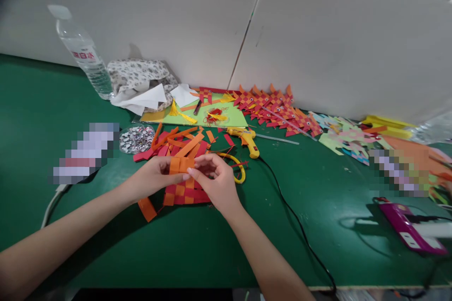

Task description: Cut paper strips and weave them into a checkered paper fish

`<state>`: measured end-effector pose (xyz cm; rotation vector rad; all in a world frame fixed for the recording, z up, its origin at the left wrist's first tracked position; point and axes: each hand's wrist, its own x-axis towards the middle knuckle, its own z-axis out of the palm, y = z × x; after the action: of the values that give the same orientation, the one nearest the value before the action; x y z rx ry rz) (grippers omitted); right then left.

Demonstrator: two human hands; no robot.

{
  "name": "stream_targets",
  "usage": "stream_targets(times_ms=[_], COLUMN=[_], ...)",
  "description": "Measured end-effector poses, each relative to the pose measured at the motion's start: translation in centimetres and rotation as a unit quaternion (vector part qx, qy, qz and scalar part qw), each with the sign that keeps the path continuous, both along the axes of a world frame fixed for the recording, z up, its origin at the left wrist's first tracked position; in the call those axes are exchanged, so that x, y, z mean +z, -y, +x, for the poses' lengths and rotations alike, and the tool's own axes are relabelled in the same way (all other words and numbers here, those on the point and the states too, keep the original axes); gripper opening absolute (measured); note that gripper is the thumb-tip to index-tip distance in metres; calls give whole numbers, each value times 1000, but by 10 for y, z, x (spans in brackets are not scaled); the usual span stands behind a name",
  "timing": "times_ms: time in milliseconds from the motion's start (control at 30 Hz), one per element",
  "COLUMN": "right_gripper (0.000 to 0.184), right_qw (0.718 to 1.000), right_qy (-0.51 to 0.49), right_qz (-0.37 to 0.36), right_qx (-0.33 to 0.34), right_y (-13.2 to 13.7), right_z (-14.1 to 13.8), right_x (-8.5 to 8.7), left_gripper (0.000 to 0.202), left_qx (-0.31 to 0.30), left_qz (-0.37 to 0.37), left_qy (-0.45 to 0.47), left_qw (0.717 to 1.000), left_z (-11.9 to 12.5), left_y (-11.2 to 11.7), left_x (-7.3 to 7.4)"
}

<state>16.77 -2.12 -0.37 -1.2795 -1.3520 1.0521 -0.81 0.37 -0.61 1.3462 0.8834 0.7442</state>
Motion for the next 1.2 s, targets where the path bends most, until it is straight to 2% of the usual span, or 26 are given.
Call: stream_targets(times_ms=[100,267,533,700,867,967,1200], right_gripper=[31,35,36,42,52,54,55], right_qw=[1000,995,999,998,995,992,994], right_qy=[6,71,25,-40,-78,-103,-89], right_qz=[-18,-57,-42,-22,-57,-64,-54], right_qx=[24,38,14,-31,21,21,-25], right_y=[0,-3,-5,-6,-5,-5,-6], right_z=[3,10,9,11,8,7,10], right_x=[5,9,8,7,6,6,7], left_gripper=[24,27,27,20,27,31,32], left_qx=[-3,63,43,55,89,120,94], left_qz=[-31,-78,-123,-105,-129,-139,-92], left_qy=[28,46,59,50,76,78,43], left_qw=[999,994,990,992,985,980,990], left_z=[1,0,-3,-3,-4,-4,-5], left_y=[0,-2,-3,-3,-4,-5,-3], left_x=[1,4,4,5,1,-1,0])
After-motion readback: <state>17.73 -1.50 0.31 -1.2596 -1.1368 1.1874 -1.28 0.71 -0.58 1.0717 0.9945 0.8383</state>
